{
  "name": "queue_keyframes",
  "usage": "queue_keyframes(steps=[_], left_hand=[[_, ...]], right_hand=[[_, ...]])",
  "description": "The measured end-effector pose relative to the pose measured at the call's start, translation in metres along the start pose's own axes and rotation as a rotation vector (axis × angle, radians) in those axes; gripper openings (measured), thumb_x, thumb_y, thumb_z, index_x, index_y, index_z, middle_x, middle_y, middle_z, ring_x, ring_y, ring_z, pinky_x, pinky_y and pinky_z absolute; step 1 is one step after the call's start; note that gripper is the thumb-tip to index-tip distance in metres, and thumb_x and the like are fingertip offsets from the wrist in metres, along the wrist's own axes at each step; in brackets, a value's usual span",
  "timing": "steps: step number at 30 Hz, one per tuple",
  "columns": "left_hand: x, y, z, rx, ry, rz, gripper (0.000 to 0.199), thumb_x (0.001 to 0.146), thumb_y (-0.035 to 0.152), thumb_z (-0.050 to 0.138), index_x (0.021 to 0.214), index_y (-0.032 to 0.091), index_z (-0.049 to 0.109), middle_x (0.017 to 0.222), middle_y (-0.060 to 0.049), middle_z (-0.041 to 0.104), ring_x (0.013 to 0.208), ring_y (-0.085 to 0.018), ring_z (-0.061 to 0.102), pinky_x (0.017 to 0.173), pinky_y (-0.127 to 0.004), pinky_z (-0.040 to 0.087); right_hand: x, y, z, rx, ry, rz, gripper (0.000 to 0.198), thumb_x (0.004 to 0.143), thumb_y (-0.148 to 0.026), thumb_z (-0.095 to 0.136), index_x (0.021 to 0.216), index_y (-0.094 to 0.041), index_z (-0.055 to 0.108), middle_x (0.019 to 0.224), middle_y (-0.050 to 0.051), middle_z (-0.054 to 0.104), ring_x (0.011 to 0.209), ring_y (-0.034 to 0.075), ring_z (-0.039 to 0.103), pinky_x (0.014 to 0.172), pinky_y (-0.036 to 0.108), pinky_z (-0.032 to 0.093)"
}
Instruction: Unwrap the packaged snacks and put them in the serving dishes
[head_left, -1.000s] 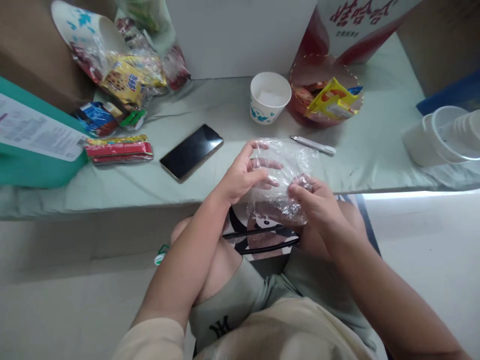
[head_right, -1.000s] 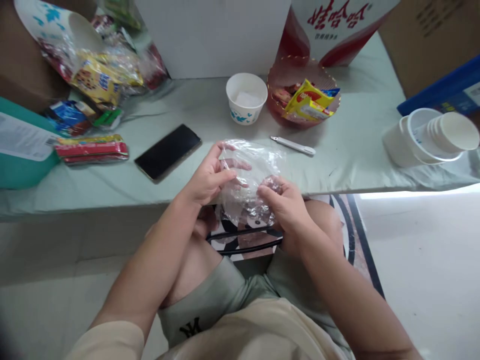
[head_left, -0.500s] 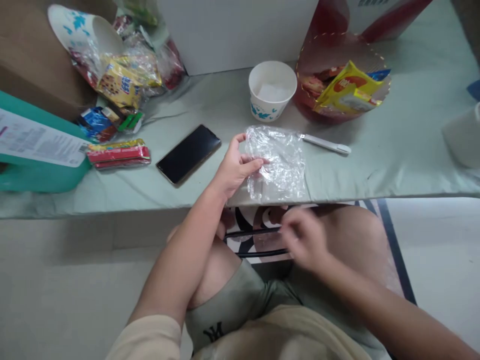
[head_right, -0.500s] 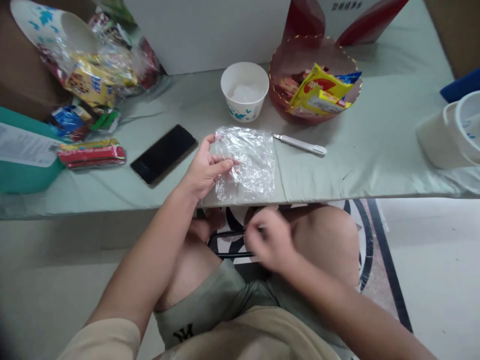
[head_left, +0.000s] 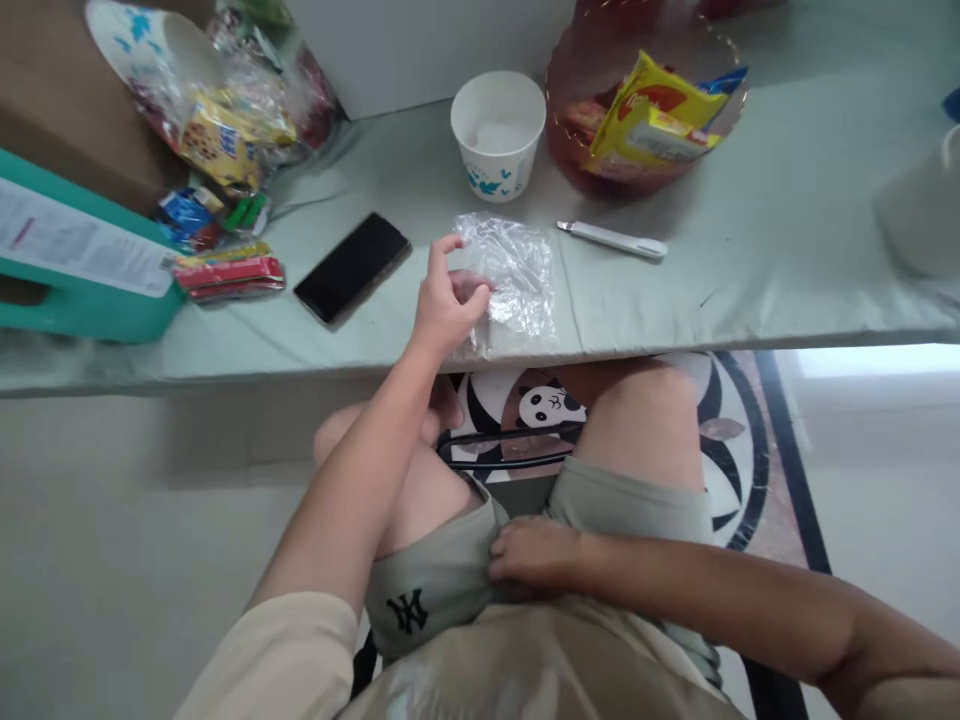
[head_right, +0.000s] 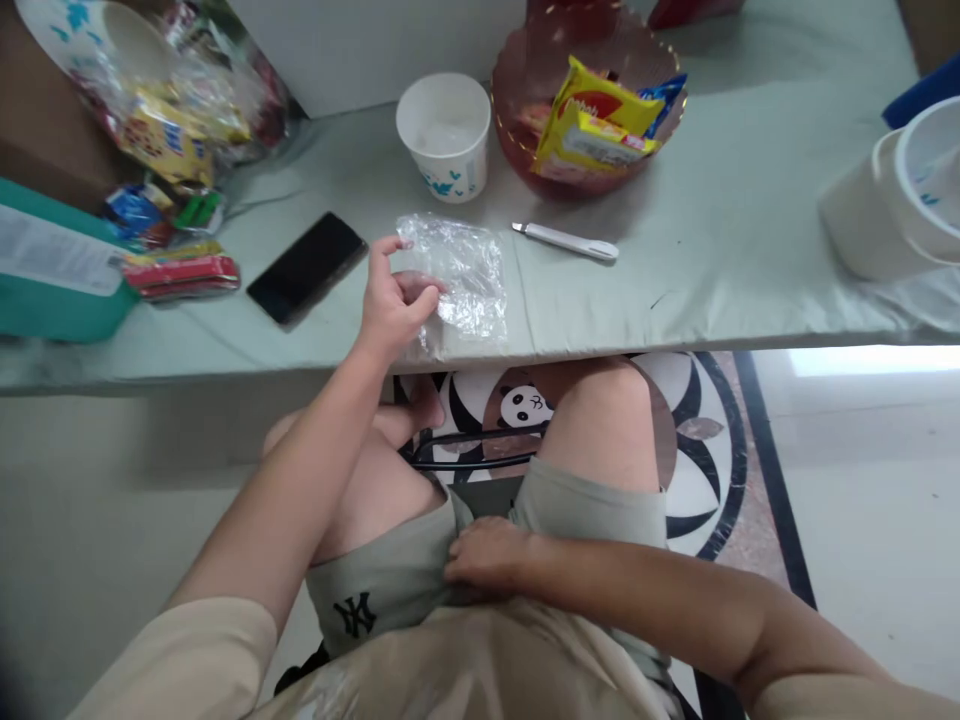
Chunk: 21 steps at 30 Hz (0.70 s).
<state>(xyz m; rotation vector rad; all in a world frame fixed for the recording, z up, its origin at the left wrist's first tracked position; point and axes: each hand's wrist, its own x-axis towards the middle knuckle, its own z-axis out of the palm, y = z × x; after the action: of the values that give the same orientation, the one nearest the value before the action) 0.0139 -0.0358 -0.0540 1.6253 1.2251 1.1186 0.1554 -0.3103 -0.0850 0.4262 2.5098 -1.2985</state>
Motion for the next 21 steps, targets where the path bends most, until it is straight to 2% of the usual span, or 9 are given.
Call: queue_keyframes(steps=[3,6,8,10,15,18,21], left_hand=[[0.003,-0.004,0.001,-0.012,0.014,-0.005,0.057,0.080,0.010,0.060,0.132,0.027,0.041,0.082,0.003,0.075,0.064,-0.011,0.066,0.068,-0.027,0.054],[0.004,-0.009,0.002,0.005,0.011,0.005,0.058,0.081,0.010,0.061,0.132,0.028,0.042,0.083,0.003,0.075,0.064,-0.012,0.065,0.069,-0.028,0.054],[0.005,-0.012,0.002,0.012,0.003,0.013,0.059,0.081,0.011,0.062,0.134,0.029,0.042,0.084,0.003,0.074,0.066,-0.012,0.066,0.070,-0.029,0.054],[0.006,-0.013,0.003,0.001,0.011,0.009,0.060,0.081,0.011,0.063,0.135,0.029,0.042,0.083,0.003,0.074,0.068,-0.013,0.066,0.071,-0.029,0.054],[0.006,-0.003,0.004,-0.037,0.028,-0.053,0.059,0.080,0.013,0.065,0.134,0.028,0.046,0.080,0.003,0.073,0.063,-0.012,0.063,0.070,-0.029,0.053],[0.004,0.006,0.004,-0.059,0.036,-0.094,0.057,0.078,0.013,0.066,0.130,0.028,0.048,0.079,0.002,0.074,0.061,-0.013,0.061,0.070,-0.029,0.053],[0.003,0.011,0.004,-0.068,0.038,-0.127,0.055,0.076,0.011,0.065,0.127,0.027,0.049,0.080,0.001,0.074,0.063,-0.014,0.062,0.074,-0.031,0.053]], right_hand=[[0.006,-0.008,0.008,-0.024,0.016,0.033,0.024,0.101,-0.026,0.051,0.117,-0.019,0.067,0.114,0.012,0.075,0.102,0.024,0.072,0.071,0.033,0.048],[0.009,-0.012,0.018,0.004,-0.039,-0.001,0.020,0.097,-0.031,0.060,0.112,-0.021,0.068,0.106,0.006,0.078,0.095,0.024,0.074,0.065,0.031,0.048],[0.008,-0.011,0.022,0.025,-0.052,-0.003,0.020,0.095,-0.031,0.063,0.112,-0.022,0.068,0.109,0.005,0.078,0.098,0.024,0.075,0.068,0.031,0.049],[0.005,-0.010,0.025,0.033,-0.040,0.031,0.023,0.097,-0.025,0.057,0.117,-0.019,0.067,0.113,0.008,0.077,0.101,0.027,0.075,0.073,0.034,0.052],[0.003,-0.016,0.032,0.033,-0.013,0.051,0.028,0.097,-0.016,0.049,0.119,-0.013,0.067,0.107,0.014,0.078,0.096,0.029,0.075,0.075,0.039,0.054],[-0.001,-0.019,0.036,0.046,0.024,0.018,0.023,0.095,-0.021,0.055,0.111,-0.016,0.070,0.105,0.015,0.077,0.096,0.029,0.074,0.079,0.041,0.056],[-0.009,-0.016,0.033,0.100,0.059,-0.041,0.013,0.088,-0.028,0.067,0.099,-0.023,0.072,0.106,0.010,0.077,0.100,0.028,0.072,0.082,0.040,0.057]])
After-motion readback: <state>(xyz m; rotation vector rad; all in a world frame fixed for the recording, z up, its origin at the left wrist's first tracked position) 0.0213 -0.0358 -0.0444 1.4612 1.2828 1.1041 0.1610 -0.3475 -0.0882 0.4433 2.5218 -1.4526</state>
